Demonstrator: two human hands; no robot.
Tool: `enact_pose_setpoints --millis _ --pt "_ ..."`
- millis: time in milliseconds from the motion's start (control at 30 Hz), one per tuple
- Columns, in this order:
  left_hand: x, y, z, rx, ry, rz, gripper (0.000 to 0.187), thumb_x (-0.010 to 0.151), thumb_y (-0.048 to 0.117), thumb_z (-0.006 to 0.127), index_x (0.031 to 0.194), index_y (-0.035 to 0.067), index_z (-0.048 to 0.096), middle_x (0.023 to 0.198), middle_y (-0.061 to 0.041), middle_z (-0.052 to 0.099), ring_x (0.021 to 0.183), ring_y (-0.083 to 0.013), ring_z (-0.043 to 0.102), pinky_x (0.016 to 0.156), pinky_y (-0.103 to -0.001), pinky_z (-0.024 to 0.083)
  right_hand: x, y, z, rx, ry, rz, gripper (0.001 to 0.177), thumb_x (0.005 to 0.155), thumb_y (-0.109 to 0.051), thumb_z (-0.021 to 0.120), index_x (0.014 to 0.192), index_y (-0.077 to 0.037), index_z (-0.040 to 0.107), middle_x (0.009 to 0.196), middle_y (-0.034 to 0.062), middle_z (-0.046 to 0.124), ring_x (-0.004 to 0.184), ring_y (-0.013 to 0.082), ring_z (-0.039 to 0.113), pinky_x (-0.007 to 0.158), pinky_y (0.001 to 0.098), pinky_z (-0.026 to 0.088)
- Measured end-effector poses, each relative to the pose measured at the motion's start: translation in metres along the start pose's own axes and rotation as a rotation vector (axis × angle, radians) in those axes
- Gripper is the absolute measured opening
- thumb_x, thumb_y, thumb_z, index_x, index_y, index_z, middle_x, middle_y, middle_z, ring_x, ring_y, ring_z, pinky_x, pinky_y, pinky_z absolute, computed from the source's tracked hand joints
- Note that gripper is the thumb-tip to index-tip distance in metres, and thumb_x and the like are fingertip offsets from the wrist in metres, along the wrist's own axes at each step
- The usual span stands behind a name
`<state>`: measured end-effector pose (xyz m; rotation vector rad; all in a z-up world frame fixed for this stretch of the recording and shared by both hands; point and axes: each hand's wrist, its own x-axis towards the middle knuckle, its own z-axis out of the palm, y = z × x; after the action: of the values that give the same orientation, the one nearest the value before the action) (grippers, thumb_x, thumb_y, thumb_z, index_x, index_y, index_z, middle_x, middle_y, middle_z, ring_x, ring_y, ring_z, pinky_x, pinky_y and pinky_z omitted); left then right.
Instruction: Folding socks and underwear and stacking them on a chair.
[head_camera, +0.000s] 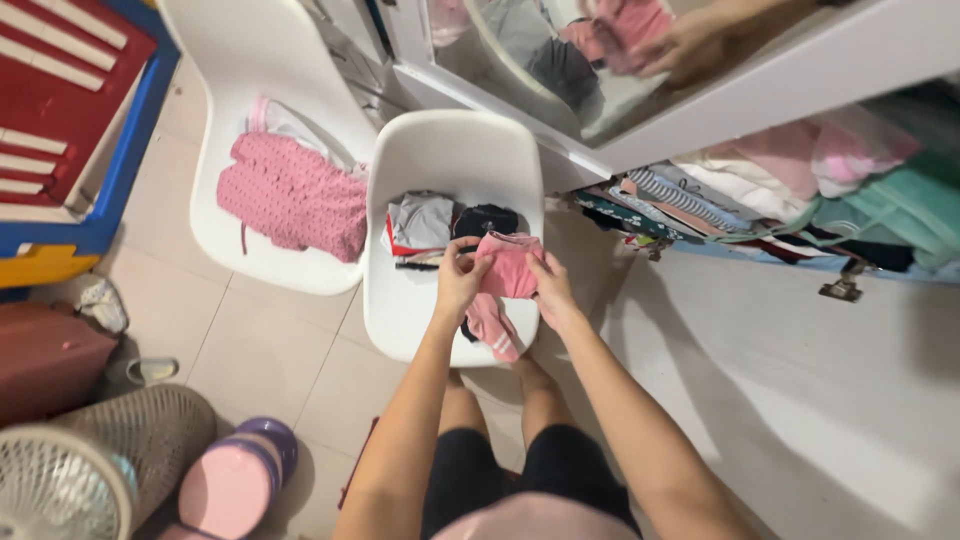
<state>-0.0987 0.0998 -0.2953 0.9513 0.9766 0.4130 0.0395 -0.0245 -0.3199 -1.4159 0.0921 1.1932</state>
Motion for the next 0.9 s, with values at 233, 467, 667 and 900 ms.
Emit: enact_pose_setpoints --millis 233,467,667,900 --pt "0.106 -0.068 -0.031 0.490 0.082 0.228 0.065 0.088 -0.002 0.066 0.146 0.008 0.038 0.122 -0.019 0.064 0.106 -0.0306 0.059 0.093 -0.045 0.050 0.117 0.064 0.012 0.010 0.206 0.148 0.062 0.097 -0.015 0.059 0.152 -0.026 0.033 0.148 0.0009 0.049 0.124 0.0191 0.053 0.092 0.0464 0.048" --pt "0.083 -0.086 -0.030 1.576 -0.149 0.226 0.102 0.084 0.006 0.068 0.159 0.048 0.013 0.170 -0.012 -0.001 0.156 -0.0383 0.006 0.114 -0.075 0.019 0.115 0.073 0.012 -0.137 0.178 0.253 0.088 0.091 -0.005 0.057 0.163 -0.032 0.014 0.166 0.0027 0.032 0.142 0.0228 0.043 0.110 0.0491 0.035" --pt "0.045 -0.022 0.025 1.424 0.025 0.393 0.107 0.077 -0.003 0.062 0.163 0.038 0.015 0.171 -0.022 0.003 0.157 -0.0464 0.009 0.114 -0.072 0.022 0.066 0.053 -0.045 -0.189 0.249 -0.107 0.077 0.090 -0.008 0.066 0.158 -0.023 0.034 0.159 0.0096 0.039 0.136 0.0206 0.048 0.107 0.0362 0.046" --pt "-0.014 0.037 0.097 1.121 -0.082 0.674 0.088 0.073 0.003 0.065 0.154 0.015 0.034 0.160 -0.031 0.019 0.146 -0.0509 0.024 0.116 -0.061 0.028 -0.122 -0.152 -0.066 -0.189 0.196 -0.194 0.038 0.097 -0.018 0.063 0.135 -0.012 0.064 0.130 0.0045 0.070 0.118 0.0167 0.064 0.098 0.0346 0.051"
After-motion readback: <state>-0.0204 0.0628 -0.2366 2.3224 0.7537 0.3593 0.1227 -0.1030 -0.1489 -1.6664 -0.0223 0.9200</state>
